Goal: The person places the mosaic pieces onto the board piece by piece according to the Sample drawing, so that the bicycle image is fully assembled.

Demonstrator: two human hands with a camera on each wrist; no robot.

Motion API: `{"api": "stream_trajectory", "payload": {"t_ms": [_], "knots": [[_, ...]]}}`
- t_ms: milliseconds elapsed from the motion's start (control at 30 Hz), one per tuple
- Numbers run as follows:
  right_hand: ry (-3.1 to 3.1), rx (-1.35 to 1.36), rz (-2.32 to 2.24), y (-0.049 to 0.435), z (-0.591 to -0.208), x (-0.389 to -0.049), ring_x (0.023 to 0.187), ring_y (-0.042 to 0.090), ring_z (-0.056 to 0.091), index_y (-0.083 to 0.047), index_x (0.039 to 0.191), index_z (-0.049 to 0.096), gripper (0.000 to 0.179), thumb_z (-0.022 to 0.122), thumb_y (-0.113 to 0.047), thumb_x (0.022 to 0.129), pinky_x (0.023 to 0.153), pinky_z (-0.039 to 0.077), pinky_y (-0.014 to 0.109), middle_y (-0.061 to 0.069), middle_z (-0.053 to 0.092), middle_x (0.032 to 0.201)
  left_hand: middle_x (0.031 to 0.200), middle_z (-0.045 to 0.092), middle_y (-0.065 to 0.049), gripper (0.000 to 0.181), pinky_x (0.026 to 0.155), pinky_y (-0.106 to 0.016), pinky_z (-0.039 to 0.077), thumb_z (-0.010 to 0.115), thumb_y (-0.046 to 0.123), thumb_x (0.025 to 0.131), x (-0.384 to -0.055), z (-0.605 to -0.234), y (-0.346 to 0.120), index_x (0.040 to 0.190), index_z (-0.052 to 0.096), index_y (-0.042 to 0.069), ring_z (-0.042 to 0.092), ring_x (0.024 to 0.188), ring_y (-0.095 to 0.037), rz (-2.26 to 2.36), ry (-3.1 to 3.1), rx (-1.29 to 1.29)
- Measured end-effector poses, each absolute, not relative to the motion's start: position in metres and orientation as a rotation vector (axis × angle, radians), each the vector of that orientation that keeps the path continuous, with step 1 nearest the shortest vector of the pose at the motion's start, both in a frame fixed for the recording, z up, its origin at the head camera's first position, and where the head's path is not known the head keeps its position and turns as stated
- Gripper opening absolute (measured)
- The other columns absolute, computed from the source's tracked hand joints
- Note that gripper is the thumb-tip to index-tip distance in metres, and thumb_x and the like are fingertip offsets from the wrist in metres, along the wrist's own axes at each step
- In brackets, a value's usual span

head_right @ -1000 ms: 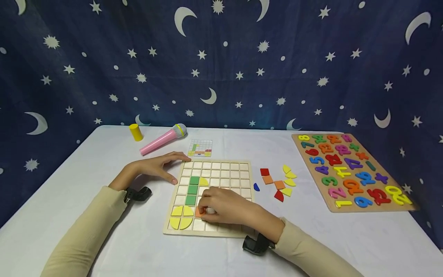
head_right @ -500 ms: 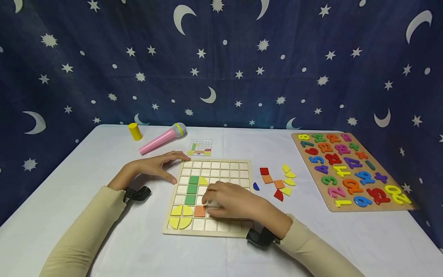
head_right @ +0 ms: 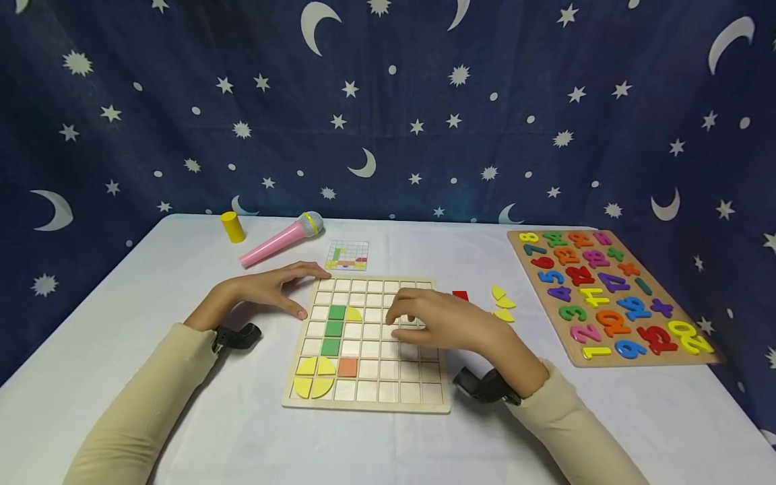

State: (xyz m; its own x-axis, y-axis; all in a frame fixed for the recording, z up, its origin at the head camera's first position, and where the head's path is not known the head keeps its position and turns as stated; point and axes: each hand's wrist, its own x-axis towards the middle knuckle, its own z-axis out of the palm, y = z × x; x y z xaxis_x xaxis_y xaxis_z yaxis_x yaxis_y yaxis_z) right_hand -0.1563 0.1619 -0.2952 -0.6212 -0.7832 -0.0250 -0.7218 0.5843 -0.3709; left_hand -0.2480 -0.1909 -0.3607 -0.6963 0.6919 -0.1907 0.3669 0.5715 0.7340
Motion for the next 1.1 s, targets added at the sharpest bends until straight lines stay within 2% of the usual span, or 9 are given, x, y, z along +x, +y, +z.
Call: {"api": "stream_trajectory", "payload": {"t_ms": [300, 467, 633, 767, 967, 1100], "knots": [[2.659, -1.128, -0.534, 0.189, -0.278, -0.165, 0.097, 0.021, 0.061, -0.010, 0.106, 0.072, 0.019, 0.070, -0.021, 0.091, 0.084, 0.055, 0.040, 0.001, 0.065, 0.109, 0.156, 0.026, -0.009, 0.083, 0.117, -0.056, 0.013, 0.083, 0.029, 0.078, -0.250, -0.360, -0.190, 0.148, 0.041, 0.020, 0.017, 0.144, -0.030, 0.949, 2.340, 0.857], [2.606, -1.064, -0.546, 0.201, -0.282, -0.177, 0.092, 0.020, 0.059, -0.009, 0.105, 0.072, 0.017, 0.071, -0.018, 0.090, 0.081, 0.055, 0.042, 0.000, 0.065, 0.105, 0.156, 0.026, -0.009, 0.082, 0.117, -0.057, 0.013, 0.083, 0.029, 0.078, -0.249, -0.359, -0.190, 0.148, 0.041, 0.019, 0.017, 0.144, -0.030, 0.953, 2.339, 0.854], [2.547, -0.956, -0.585, 0.219, -0.292, -0.190, 0.091, 0.017, 0.055, -0.010, 0.106, 0.071, 0.018, 0.068, -0.019, 0.092, 0.085, 0.053, 0.042, -0.003, 0.063, 0.098, 0.156, 0.027, -0.009, 0.082, 0.117, -0.058, 0.013, 0.083, 0.030, 0.078, -0.248, -0.360, -0.190, 0.148, 0.041, 0.019, 0.017, 0.144, -0.031, 0.943, 2.340, 0.859], [2.540, -0.877, -0.603, 0.232, -0.299, -0.200, 0.092, 0.017, 0.055, -0.009, 0.106, 0.070, 0.018, 0.070, -0.019, 0.091, 0.086, 0.053, 0.041, -0.003, 0.063, 0.096, 0.156, 0.027, -0.010, 0.082, 0.117, -0.057, 0.013, 0.083, 0.030, 0.078, -0.249, -0.360, -0.190, 0.148, 0.041, 0.018, 0.017, 0.144, -0.031, 0.937, 2.346, 0.871], [2.501, -0.764, -0.667, 0.245, -0.307, -0.210, 0.090, 0.020, 0.058, -0.005, 0.104, 0.070, 0.019, 0.072, -0.015, 0.088, 0.076, 0.055, 0.030, 0.004, 0.066, 0.102, 0.156, 0.027, -0.010, 0.082, 0.117, -0.057, 0.013, 0.083, 0.030, 0.078, -0.249, -0.360, -0.190, 0.148, 0.041, 0.018, 0.017, 0.144, -0.031, 0.939, 2.346, 0.874], [2.501, -0.804, -0.659, 0.248, -0.312, -0.213, 0.094, 0.022, 0.059, -0.005, 0.101, 0.070, 0.016, 0.073, -0.012, 0.087, 0.080, 0.054, 0.029, 0.005, 0.067, 0.103, 0.156, 0.026, -0.010, 0.083, 0.117, -0.058, 0.012, 0.083, 0.031, 0.078, -0.250, -0.361, -0.191, 0.148, 0.041, 0.019, 0.017, 0.144, -0.032, 0.941, 2.341, 0.869]]}}
